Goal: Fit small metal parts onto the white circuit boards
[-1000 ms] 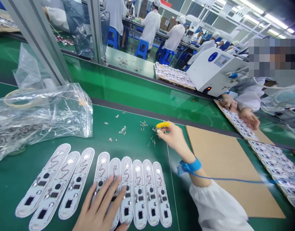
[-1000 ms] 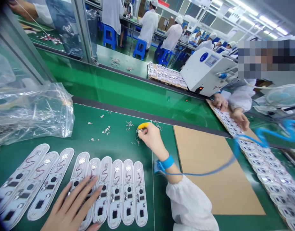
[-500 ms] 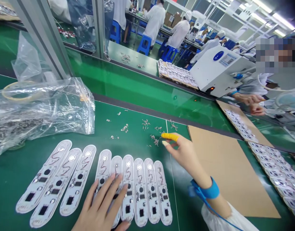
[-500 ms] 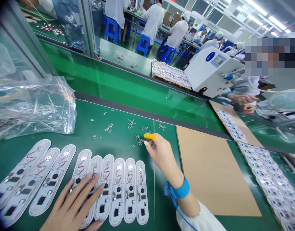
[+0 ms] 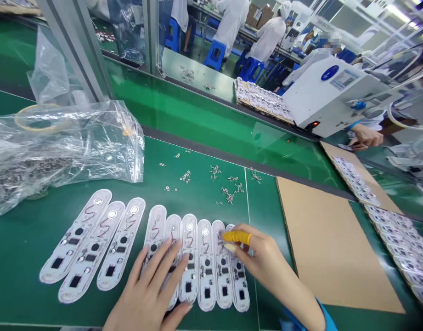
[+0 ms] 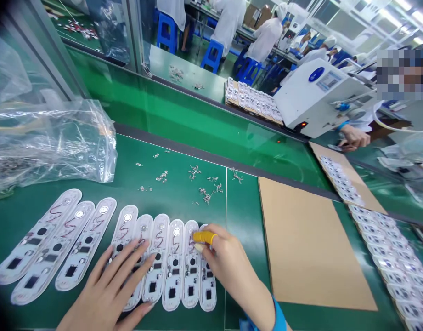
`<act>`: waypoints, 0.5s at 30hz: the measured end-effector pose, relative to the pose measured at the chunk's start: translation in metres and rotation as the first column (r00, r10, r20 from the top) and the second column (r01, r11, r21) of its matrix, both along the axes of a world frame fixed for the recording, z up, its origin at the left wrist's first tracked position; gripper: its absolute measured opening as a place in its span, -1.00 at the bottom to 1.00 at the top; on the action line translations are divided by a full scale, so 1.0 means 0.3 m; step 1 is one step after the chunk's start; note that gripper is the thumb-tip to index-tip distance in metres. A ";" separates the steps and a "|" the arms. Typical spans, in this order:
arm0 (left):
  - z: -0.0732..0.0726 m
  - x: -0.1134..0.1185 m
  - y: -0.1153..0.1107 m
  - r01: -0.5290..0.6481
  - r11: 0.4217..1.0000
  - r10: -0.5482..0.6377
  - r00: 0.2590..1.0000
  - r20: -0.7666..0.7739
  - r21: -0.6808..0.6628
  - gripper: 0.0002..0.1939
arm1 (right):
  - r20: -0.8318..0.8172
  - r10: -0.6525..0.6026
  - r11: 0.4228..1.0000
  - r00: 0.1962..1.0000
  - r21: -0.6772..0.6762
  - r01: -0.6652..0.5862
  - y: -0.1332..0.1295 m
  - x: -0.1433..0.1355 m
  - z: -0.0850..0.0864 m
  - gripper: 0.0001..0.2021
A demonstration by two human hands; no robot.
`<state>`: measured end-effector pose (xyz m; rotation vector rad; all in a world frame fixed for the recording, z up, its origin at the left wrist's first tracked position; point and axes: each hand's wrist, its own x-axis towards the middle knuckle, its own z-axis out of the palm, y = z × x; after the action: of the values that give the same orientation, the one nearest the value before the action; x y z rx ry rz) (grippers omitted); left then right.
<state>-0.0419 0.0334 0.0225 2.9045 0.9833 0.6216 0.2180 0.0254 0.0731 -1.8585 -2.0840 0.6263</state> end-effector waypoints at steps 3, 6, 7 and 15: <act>-0.003 -0.002 -0.006 -0.004 1.000 0.004 1.000 0.000 -0.006 -0.47 | 0.055 -0.017 1.000 0.998 -0.013 0.018 0.007 -0.008 -0.021 -0.83; -0.013 -0.006 -0.012 -0.001 1.000 0.001 1.000 -0.007 -0.016 -0.44 | 0.147 -0.037 0.998 0.989 -0.037 0.043 0.024 -0.019 -0.037 -0.87; -0.016 -0.007 -0.013 -0.001 1.000 0.001 1.000 -0.009 -0.021 -0.43 | 0.176 -0.040 0.998 0.984 -0.040 0.048 0.029 -0.023 -0.038 -0.87; 0.051 -0.012 -0.034 0.074 0.942 0.071 0.910 0.408 -0.328 -0.66 | -0.371 -0.062 0.987 0.927 0.115 0.112 0.001 -0.151 0.101 -0.94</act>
<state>-0.0454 0.0232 0.0378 2.3377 0.9193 0.9191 0.1728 0.0257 0.1035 -1.6054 -1.7477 0.7280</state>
